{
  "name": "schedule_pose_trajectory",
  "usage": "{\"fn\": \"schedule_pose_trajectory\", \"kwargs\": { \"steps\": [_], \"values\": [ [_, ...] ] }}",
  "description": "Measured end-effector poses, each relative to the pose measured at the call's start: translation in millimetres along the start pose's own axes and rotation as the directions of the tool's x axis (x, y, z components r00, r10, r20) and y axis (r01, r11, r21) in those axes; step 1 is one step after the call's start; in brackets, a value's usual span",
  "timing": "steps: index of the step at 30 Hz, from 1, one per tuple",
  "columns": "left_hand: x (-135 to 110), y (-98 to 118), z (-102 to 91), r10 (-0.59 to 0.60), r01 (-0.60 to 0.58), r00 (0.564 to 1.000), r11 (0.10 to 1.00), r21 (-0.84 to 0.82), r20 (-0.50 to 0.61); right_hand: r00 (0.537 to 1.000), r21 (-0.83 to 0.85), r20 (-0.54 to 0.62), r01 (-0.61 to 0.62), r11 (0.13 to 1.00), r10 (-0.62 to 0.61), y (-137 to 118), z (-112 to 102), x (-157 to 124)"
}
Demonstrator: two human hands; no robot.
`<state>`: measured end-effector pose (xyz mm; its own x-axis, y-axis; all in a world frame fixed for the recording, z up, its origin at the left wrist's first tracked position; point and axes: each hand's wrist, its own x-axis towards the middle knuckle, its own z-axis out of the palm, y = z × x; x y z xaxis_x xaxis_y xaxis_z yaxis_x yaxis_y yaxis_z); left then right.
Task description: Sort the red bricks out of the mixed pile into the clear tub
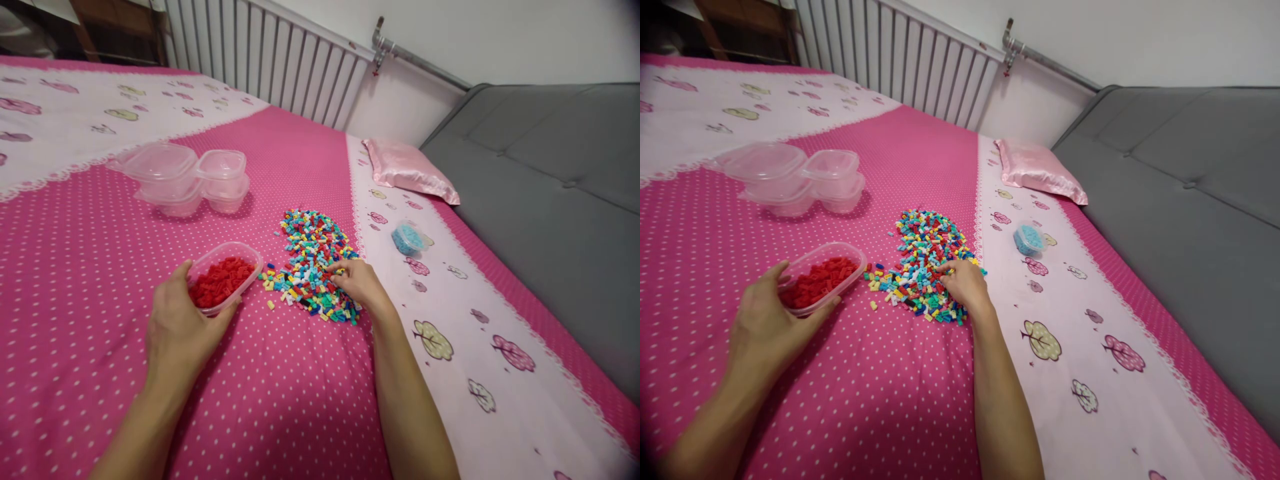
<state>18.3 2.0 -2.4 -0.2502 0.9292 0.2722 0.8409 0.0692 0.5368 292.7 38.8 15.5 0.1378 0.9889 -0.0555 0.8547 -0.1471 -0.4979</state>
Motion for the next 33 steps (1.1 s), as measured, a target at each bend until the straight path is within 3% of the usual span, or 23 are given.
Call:
{"fn": "schedule_pose_trajectory", "kwargs": {
  "steps": [8, 25, 33],
  "values": [
    [0.0, -0.4, 0.2, -0.004, 0.004, 1.000, 1.000, -0.006, -0.003, 0.992, -0.054, 0.125, 0.002, 0.999, 0.005, -1.1, 1.5, -0.3],
    [0.0, 0.8, -0.2, -0.007, 0.007, 1.000, 1.000, -0.003, -0.009, 0.999, 0.047, -0.035, -0.006, 0.999, 0.008, 1.2, 5.3, 2.2],
    [0.2, -1.7, 1.3, 0.002, -0.002, 1.000, 1.000, 0.005, -0.020, 0.999, 0.022, -0.022, -0.039, 0.999, 0.040, 2.7, 5.8, 3.7]
  ]
}}
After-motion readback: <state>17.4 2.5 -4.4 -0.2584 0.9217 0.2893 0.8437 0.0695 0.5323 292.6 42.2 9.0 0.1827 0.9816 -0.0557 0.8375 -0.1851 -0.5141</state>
